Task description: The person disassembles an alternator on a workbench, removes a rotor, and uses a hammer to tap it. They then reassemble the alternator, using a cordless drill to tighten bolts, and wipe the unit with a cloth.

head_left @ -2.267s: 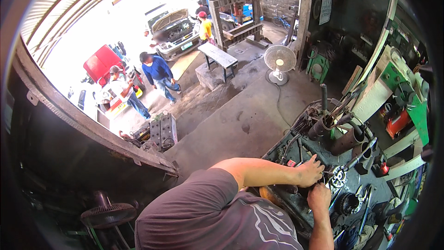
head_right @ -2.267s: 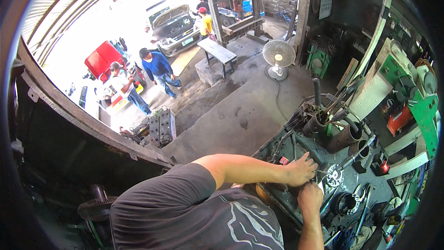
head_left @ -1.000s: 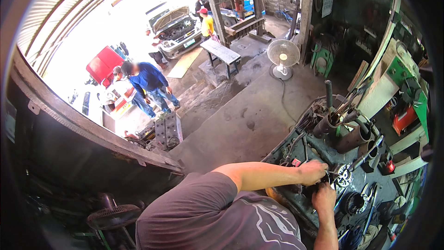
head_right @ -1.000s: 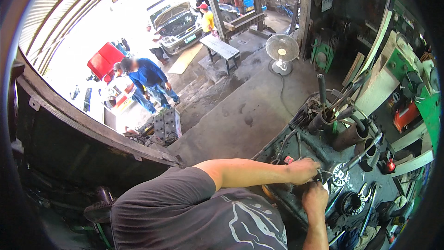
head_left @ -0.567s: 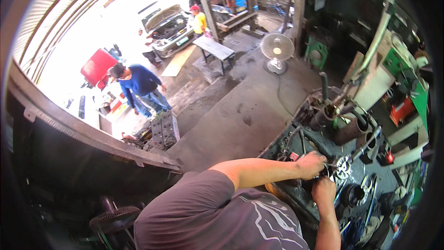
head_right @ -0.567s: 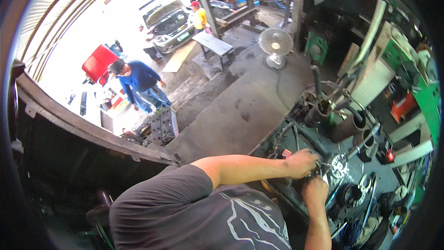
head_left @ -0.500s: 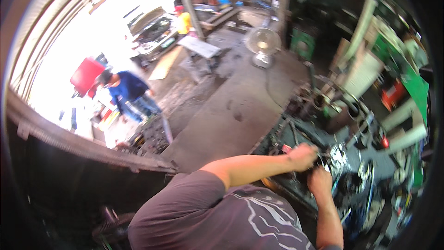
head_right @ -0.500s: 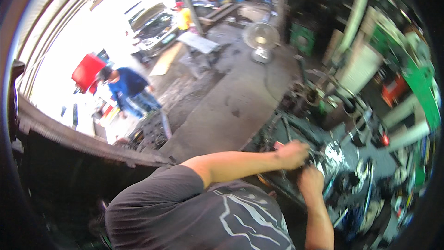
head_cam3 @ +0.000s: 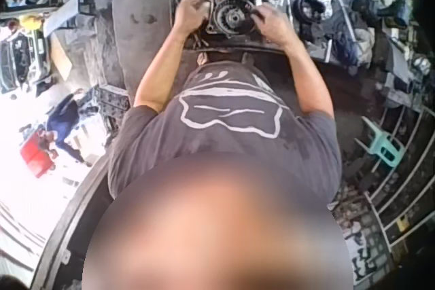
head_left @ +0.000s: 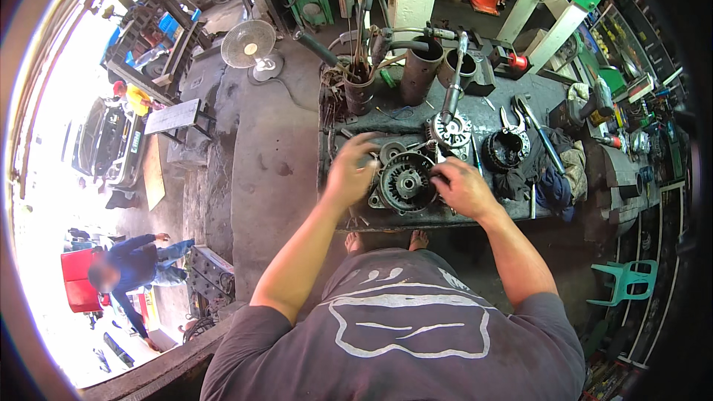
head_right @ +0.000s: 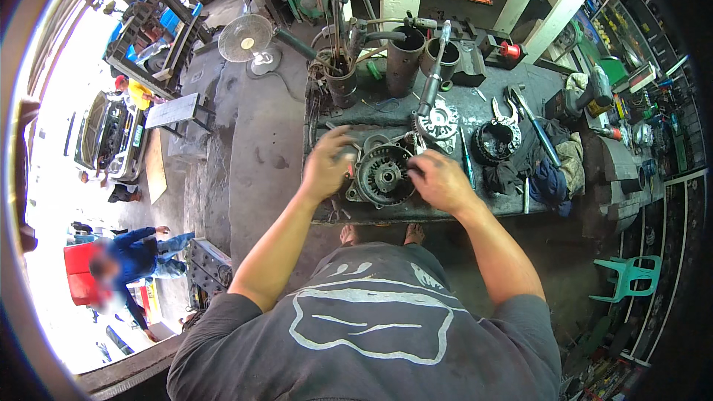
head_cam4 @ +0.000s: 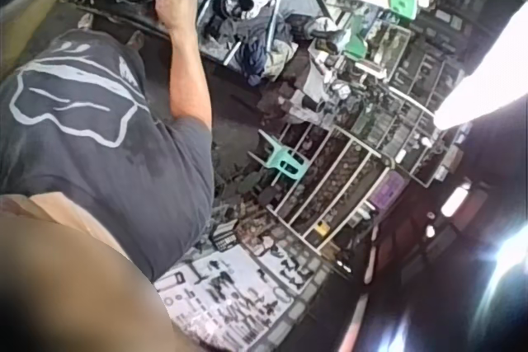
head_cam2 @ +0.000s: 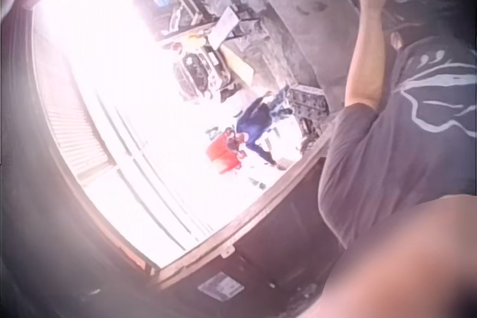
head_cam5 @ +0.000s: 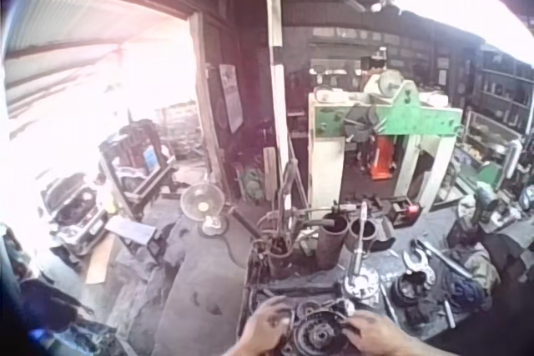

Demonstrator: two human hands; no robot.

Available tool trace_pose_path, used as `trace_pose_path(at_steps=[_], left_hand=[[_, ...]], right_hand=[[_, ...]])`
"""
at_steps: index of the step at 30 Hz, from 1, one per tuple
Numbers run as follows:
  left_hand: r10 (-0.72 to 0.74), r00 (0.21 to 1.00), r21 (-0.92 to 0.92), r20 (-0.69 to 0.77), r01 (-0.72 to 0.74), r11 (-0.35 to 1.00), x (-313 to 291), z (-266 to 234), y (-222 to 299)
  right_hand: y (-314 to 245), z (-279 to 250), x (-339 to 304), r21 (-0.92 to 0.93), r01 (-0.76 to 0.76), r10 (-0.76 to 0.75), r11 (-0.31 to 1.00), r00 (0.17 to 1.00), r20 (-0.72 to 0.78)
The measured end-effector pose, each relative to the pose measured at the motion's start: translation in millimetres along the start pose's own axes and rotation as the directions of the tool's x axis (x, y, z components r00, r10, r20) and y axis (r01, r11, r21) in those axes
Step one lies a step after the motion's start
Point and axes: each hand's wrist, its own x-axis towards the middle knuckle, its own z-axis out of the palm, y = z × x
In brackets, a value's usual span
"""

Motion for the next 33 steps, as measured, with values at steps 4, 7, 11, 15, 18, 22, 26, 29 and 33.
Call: trace_pose_path(at_steps=[4, 7, 11, 15, 18, 22, 26, 29, 33], left_hand=[[-0.398, 0.824, -0.253, -0.403, 0.318, 0.914, -61.4, -55.7, -65.2], [-0.482, 0.757, -0.027, -0.442, 0.526, 0.850, -98.1, -83.6, -98.0], [-0.308, 0.899, 0.172, -0.312, 0.372, 0.912, -107.2, -77.1, -110.4], [-0.146, 0.963, 0.320, -0.224, 0.214, 0.923, -87.8, -64.0, -108.8], [-0.129, 0.979, 0.298, -0.161, 0.173, 0.939, -67.8, -58.8, -110.2], [-0.057, 0.990, 0.348, -0.130, 0.099, 0.932, -39.9, -61.3, -119.9], [-0.076, 0.996, 0.442, -0.047, 0.089, 0.892, -20.7, -72.3, -134.8], [-0.037, 0.993, 0.494, 0.110, -0.022, 0.869, -15.3, -76.7, -141.1], [-0.039, 0.971, 0.553, 0.237, -0.102, 0.827, -12.7, -71.8, -139.2]], right_hand=[[3.8, -10.3, -35.4, 0.053, -0.178, 0.184, 0.983, 0.974, -0.130], [0.4, -4.0, -53.1, 0.048, -0.283, 0.286, 0.958, 0.953, -0.102], [-14.4, 4.1, -53.3, -0.044, -0.247, 0.246, 0.968, 0.969, -0.037], [-35.3, 4.0, -41.5, -0.083, -0.256, 0.257, 0.963, 0.966, -0.003], [-50.3, 3.7, -36.1, -0.104, -0.258, 0.257, 0.961, 0.966, -0.023], [-66.5, 7.7, -42.9, -0.102, -0.315, 0.311, 0.944, 0.949, -0.051], [-75.6, 15.3, -61.6, -0.132, -0.302, 0.291, 0.944, 0.952, -0.098], [-80.7, 20.5, -76.8, -0.149, -0.333, 0.316, 0.931, 0.940, -0.127], [-86.1, 26.1, -90.3, -0.129, -0.385, 0.366, 0.914, 0.919, -0.148]])
